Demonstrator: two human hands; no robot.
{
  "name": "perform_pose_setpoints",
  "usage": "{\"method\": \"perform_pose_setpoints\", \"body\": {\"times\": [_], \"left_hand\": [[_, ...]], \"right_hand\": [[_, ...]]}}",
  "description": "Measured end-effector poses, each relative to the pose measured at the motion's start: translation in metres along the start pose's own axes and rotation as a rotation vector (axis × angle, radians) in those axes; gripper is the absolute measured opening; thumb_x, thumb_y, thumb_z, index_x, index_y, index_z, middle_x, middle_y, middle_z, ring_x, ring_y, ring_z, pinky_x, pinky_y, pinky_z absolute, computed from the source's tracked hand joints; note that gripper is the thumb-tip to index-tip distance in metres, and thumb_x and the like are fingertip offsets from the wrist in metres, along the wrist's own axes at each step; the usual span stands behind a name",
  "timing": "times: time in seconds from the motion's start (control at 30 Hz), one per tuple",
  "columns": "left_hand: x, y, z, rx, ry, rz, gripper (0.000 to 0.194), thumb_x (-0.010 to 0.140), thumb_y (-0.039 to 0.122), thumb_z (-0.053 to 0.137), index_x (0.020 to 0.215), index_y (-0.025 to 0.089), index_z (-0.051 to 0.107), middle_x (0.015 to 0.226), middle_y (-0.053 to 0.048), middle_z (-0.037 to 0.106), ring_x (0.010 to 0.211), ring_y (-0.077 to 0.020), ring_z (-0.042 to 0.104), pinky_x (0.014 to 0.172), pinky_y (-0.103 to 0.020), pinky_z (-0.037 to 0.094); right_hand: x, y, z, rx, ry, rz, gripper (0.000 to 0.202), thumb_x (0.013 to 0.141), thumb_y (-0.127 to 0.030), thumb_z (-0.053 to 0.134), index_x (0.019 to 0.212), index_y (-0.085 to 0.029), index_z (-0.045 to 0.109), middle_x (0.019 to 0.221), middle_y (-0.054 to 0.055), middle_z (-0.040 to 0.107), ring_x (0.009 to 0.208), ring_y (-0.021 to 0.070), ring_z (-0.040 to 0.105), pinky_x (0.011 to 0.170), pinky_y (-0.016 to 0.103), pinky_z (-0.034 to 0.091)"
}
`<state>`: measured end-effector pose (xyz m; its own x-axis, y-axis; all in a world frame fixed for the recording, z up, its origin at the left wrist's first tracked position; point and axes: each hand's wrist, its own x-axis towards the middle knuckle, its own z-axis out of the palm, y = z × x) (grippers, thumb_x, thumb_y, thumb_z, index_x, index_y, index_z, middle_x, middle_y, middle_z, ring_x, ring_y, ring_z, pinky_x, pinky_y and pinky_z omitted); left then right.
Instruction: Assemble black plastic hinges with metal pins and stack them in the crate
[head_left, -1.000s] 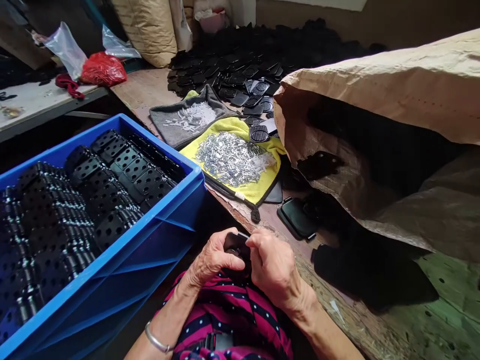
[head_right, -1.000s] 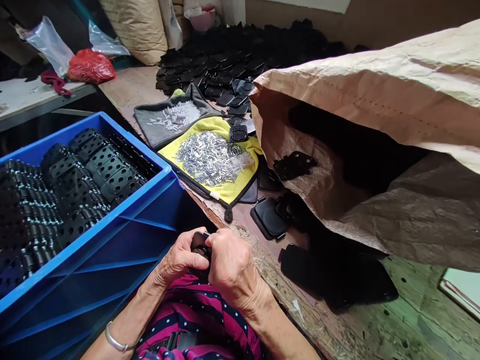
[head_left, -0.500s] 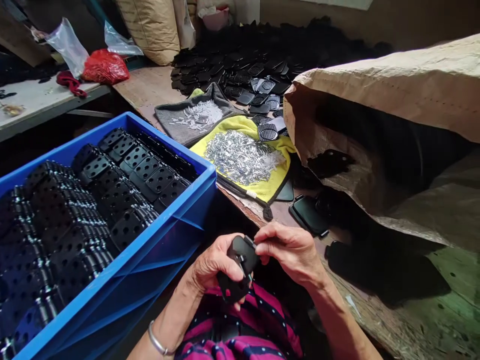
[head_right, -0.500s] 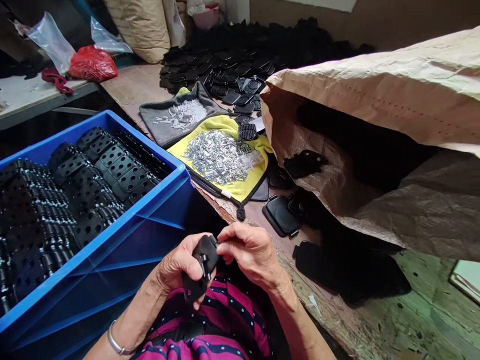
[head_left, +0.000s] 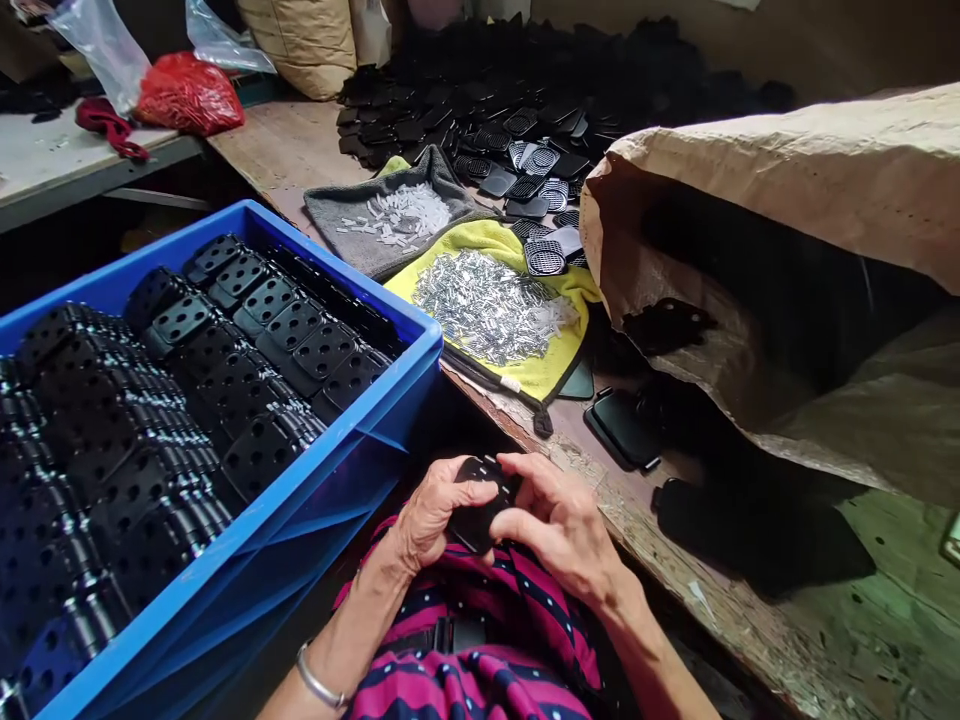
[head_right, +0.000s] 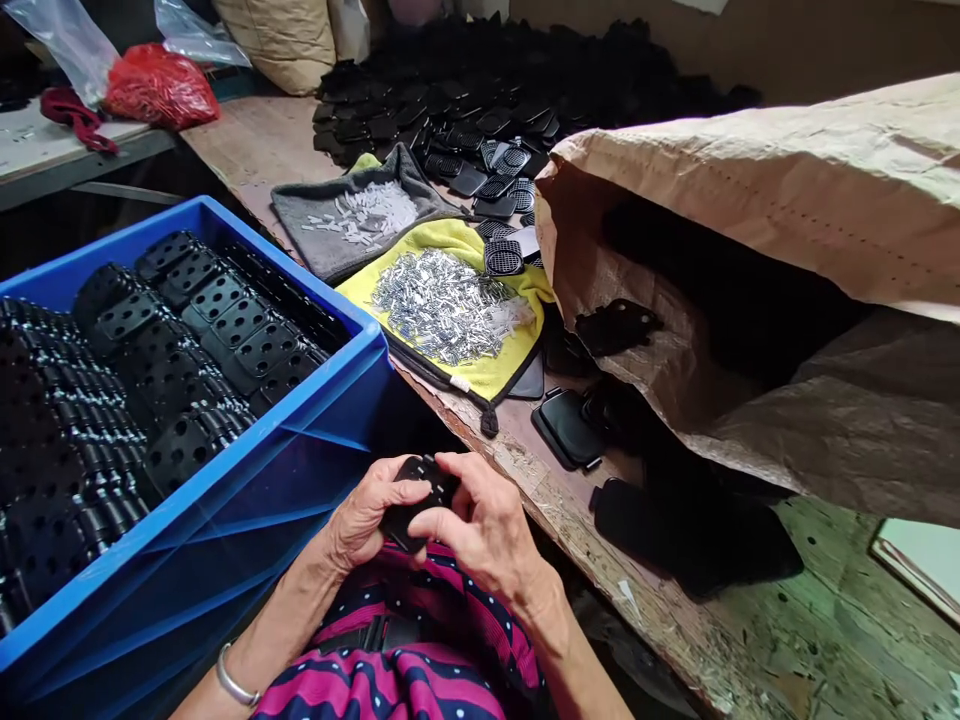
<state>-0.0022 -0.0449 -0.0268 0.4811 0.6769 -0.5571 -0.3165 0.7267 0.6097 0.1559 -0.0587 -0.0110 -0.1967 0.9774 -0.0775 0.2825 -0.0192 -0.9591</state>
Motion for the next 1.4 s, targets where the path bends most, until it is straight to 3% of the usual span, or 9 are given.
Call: {"method": "perform_pose_setpoints", "body": {"times": [0.13, 0.23, 0.33, 0.47, 0.73, 0.93, 1.03, 1.23, 1.4], "left_hand": [[0.008, 0.002, 0.009, 0.115, 0.109, 0.048, 0.032, 0.072, 0.042, 0.067, 0.073, 0.011, 0.059, 0.058, -0.001, 0.058, 0.042, -0.013, 0.057, 0.036, -0.02, 0.043], [0.009, 0.003, 0.013, 0.086, 0.095, 0.005, 0.039, 0.076, 0.05, 0.058, 0.08, 0.012, 0.059, 0.056, -0.003, 0.059, 0.039, -0.0169, 0.057, 0.035, -0.025, 0.044], [0.008, 0.005, 0.013, 0.043, 0.035, 0.005, 0.035, 0.074, 0.042, 0.059, 0.089, 0.011, 0.06, 0.058, -0.004, 0.061, 0.039, -0.0194, 0.058, 0.035, -0.028, 0.047], [0.004, 0.008, 0.011, 0.081, -0.004, 0.037, 0.032, 0.065, 0.028, 0.063, 0.093, 0.011, 0.06, 0.064, -0.005, 0.063, 0.043, -0.0184, 0.059, 0.039, -0.028, 0.049], [-0.007, 0.024, 0.016, 0.245, 0.001, 0.065, 0.028, 0.056, 0.009, 0.065, 0.083, 0.014, 0.061, 0.059, 0.0, 0.06, 0.046, -0.0174, 0.059, 0.045, -0.026, 0.048], [-0.004, 0.019, 0.016, 0.153, -0.025, 0.032, 0.028, 0.058, 0.012, 0.063, 0.086, 0.015, 0.061, 0.056, 0.001, 0.062, 0.043, -0.0203, 0.06, 0.04, -0.029, 0.048], [-0.003, 0.016, 0.017, 0.171, 0.039, 0.046, 0.024, 0.059, 0.017, 0.065, 0.082, 0.014, 0.061, 0.054, 0.0, 0.062, 0.04, -0.0205, 0.058, 0.036, -0.028, 0.045], [0.002, 0.003, 0.011, 0.262, 0.197, 0.234, 0.016, 0.062, 0.024, 0.068, 0.063, 0.013, 0.056, 0.054, 0.003, 0.052, 0.048, -0.0094, 0.048, 0.045, -0.02, 0.037], [0.005, -0.001, 0.011, 0.271, 0.165, 0.259, 0.015, 0.064, 0.025, 0.067, 0.066, 0.012, 0.058, 0.059, 0.003, 0.051, 0.056, -0.009, 0.045, 0.052, -0.021, 0.037]], "right_hand": [[-0.001, 0.006, 0.017, -0.118, 0.195, 0.017, 0.036, 0.065, -0.024, 0.072, 0.098, -0.016, 0.06, 0.081, 0.003, 0.061, 0.067, 0.0161, 0.057, 0.064, 0.029, 0.049], [0.001, 0.006, 0.021, -0.016, 0.206, 0.189, 0.025, 0.069, -0.026, 0.066, 0.091, -0.017, 0.06, 0.074, 0.002, 0.061, 0.064, 0.0156, 0.057, 0.059, 0.028, 0.048], [0.004, 0.003, 0.016, 0.127, 0.199, 0.268, 0.033, 0.07, -0.029, 0.065, 0.1, -0.018, 0.057, 0.081, 0.003, 0.062, 0.068, 0.0161, 0.058, 0.061, 0.028, 0.049], [0.009, -0.002, 0.01, 0.156, 0.185, 0.179, 0.029, 0.073, -0.025, 0.062, 0.101, -0.021, 0.057, 0.088, 0.002, 0.062, 0.075, 0.0159, 0.058, 0.067, 0.027, 0.049], [0.008, -0.01, 0.015, 0.053, 0.262, 0.089, 0.014, 0.072, -0.029, 0.062, 0.081, -0.02, 0.057, 0.063, -0.003, 0.055, 0.052, 0.0111, 0.048, 0.047, 0.023, 0.039], [0.015, -0.017, 0.007, -0.177, 0.16, -0.027, 0.013, 0.076, -0.025, 0.056, 0.088, -0.021, 0.057, 0.076, 0.001, 0.061, 0.065, 0.0144, 0.055, 0.061, 0.026, 0.045], [0.021, -0.015, 0.009, -0.194, 0.116, -0.044, 0.009, 0.076, -0.025, 0.059, 0.084, -0.022, 0.059, 0.074, 0.0, 0.061, 0.063, 0.0139, 0.055, 0.06, 0.025, 0.044], [0.025, -0.006, 0.023, -0.096, 0.23, -0.038, 0.014, 0.078, -0.028, 0.058, 0.067, -0.02, 0.055, 0.055, -0.004, 0.051, 0.049, 0.0097, 0.046, 0.048, 0.022, 0.037], [0.026, -0.003, 0.022, -0.164, 0.274, -0.124, 0.012, 0.079, -0.025, 0.059, 0.068, -0.018, 0.057, 0.058, -0.004, 0.057, 0.051, 0.0093, 0.05, 0.051, 0.021, 0.04]]}}
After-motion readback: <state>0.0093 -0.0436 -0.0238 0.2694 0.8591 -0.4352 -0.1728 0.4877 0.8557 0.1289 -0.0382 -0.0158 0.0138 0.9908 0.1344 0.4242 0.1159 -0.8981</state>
